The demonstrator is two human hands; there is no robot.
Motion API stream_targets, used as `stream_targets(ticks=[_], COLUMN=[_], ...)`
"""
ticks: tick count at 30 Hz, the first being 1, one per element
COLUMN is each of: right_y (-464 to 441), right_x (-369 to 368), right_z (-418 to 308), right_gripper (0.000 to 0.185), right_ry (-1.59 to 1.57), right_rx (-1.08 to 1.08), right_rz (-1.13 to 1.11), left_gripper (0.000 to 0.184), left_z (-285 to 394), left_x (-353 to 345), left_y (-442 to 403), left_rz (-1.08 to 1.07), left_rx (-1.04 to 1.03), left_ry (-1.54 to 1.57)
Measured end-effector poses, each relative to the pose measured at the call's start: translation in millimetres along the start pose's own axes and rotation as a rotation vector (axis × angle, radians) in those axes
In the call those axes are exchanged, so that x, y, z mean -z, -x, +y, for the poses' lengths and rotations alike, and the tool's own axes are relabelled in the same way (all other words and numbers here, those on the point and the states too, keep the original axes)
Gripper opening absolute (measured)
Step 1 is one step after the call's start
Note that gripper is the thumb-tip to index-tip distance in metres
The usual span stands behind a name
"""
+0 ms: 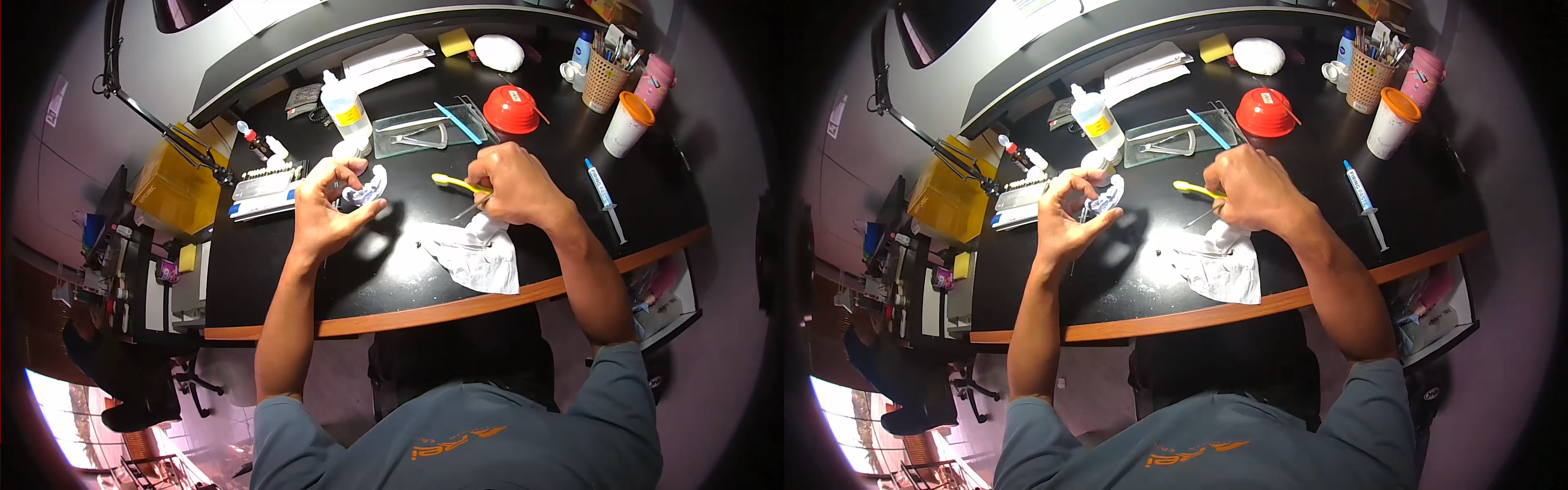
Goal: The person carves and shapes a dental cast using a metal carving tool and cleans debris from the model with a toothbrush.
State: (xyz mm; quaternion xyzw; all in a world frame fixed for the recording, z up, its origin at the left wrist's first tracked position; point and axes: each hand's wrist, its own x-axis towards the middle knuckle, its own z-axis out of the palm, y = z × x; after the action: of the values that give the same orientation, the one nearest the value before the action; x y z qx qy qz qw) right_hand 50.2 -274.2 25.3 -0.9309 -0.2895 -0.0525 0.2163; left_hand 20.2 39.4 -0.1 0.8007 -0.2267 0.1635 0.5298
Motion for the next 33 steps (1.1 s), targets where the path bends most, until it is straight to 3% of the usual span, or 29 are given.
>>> stream_targets(ticks=[6, 9, 11, 13, 17, 21, 24, 29, 31, 33], right_y=[0.9, 3.8, 3.6, 4.4, 6.5, 7.4, 8.2, 2.5, -3.2, -13.1], right_x=[8.9, 3.2, 4.1, 3.8, -9.1, -5.0, 17.9, 18.1, 21.2, 17.9], right_z=[-4.9, -3.7, -4.2, -7.2, -9.9, 0.8, 0.2, -5.1, -17.6, -24.9], right_gripper=[0.026, 0.023, 0.025, 0.036, 0.033, 0.03, 0.031, 0.044, 0.033, 0.036], right_ry=[0.044, -0.02, -0.119, -0.256, -0.294, -0.299, -0.186, -0.375, -0.473, -0.515], right_rx=[-0.129, -0.06, 0.079, 0.244, 0.346, 0.352, 0.205, 0.259, 0.297, 0.332], right_rz=[-0.205, 0.022, 0.011, -0.044, -0.35, -0.333, -0.423, -0.066, 0.056, 0.146], left_gripper=[0.039, 0.04, 0.039, 0.039, 0.04, 0.043, 0.048, 0.054, 0.056, 0.058], left_z=[0.3, 2.2, 6.9, 5.6, 8.8, 7.4, 1.7, 0.8, -0.4, 1.9], left_x=[5.6, 6.8, 8.2, 9.6, 10.5, 12.2, 12.2, 8.3, 9.9, 11.9], left_y=[-0.4, -0.2, -0.1, -0.3, -0.9, -1.4, -2.4, -1.6, -1.9, -9.2], left_rz=[-0.053, -0.079, -0.124, -0.143, -0.149, -0.141, -0.125, -0.054, -0.071, -0.116], left_rx=[0.214, 0.264, 0.31, 0.285, 0.283, 0.242, 0.206, 0.036, -0.074, -0.178], left_ry=[0.276, 0.259, 0.242, 0.224, 0.327, 0.33, 0.294, -0.152, -0.274, -0.367])
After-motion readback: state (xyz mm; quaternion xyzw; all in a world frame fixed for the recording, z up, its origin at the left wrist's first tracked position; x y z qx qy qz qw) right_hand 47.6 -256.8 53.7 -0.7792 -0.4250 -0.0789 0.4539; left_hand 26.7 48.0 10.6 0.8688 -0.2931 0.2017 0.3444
